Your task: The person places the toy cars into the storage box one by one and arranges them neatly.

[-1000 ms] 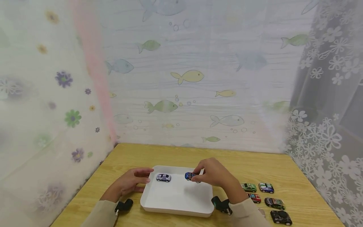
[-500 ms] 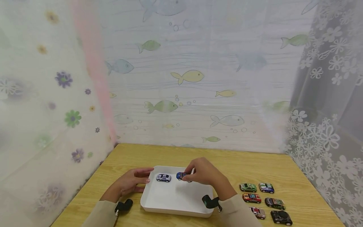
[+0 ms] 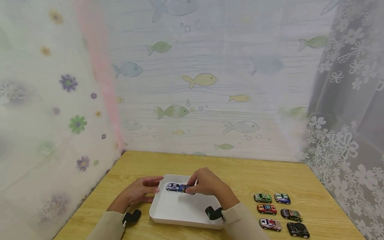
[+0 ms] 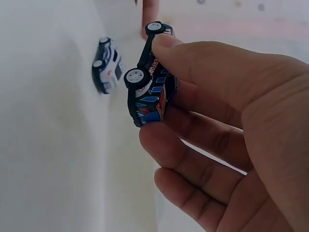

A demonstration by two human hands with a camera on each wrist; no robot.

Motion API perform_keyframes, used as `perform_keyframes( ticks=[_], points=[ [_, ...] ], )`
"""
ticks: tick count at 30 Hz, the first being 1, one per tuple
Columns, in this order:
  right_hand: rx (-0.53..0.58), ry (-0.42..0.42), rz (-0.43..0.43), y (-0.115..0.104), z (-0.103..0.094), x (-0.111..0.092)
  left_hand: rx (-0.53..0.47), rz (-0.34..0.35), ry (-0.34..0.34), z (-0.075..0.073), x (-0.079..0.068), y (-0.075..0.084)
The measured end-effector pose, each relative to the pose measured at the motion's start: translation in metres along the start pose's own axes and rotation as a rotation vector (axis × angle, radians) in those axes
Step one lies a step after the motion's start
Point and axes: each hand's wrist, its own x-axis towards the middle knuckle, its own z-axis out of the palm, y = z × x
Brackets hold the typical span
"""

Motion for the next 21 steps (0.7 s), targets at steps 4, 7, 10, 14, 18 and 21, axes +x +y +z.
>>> perform_keyframes(
  ticks=[4, 7, 10, 14, 18, 21],
  points=[
    [-0.003, -0.022, -0.016, -0.002, 0.006, 0.006, -0.006, -0.003, 0.0, 0.0, 0.0, 0.0],
    [-0.003, -0.036, -0.032, -0.004, 0.01, 0.009, -0.008, 0.0, -0.002, 0.0, 0.0, -0.001],
    [-0.002, -0.042, -0.039, -0.007, 0.013, 0.012, -0.009, 0.002, -0.008, -0.001, 0.001, -0.002],
    [-0.009, -0.052, -0.016, -0.011, 0.017, 0.017, -0.013, 0.001, -0.016, -0.002, 0.001, -0.002],
    [-0.027, -0.064, 0.005, -0.011, 0.022, 0.023, -0.012, 0.002, -0.022, -0.002, 0.0, -0.001],
    [-0.019, -0.074, 0.001, -0.012, 0.026, 0.027, -0.007, -0.003, -0.027, -0.002, 0.0, 0.0]
  ],
)
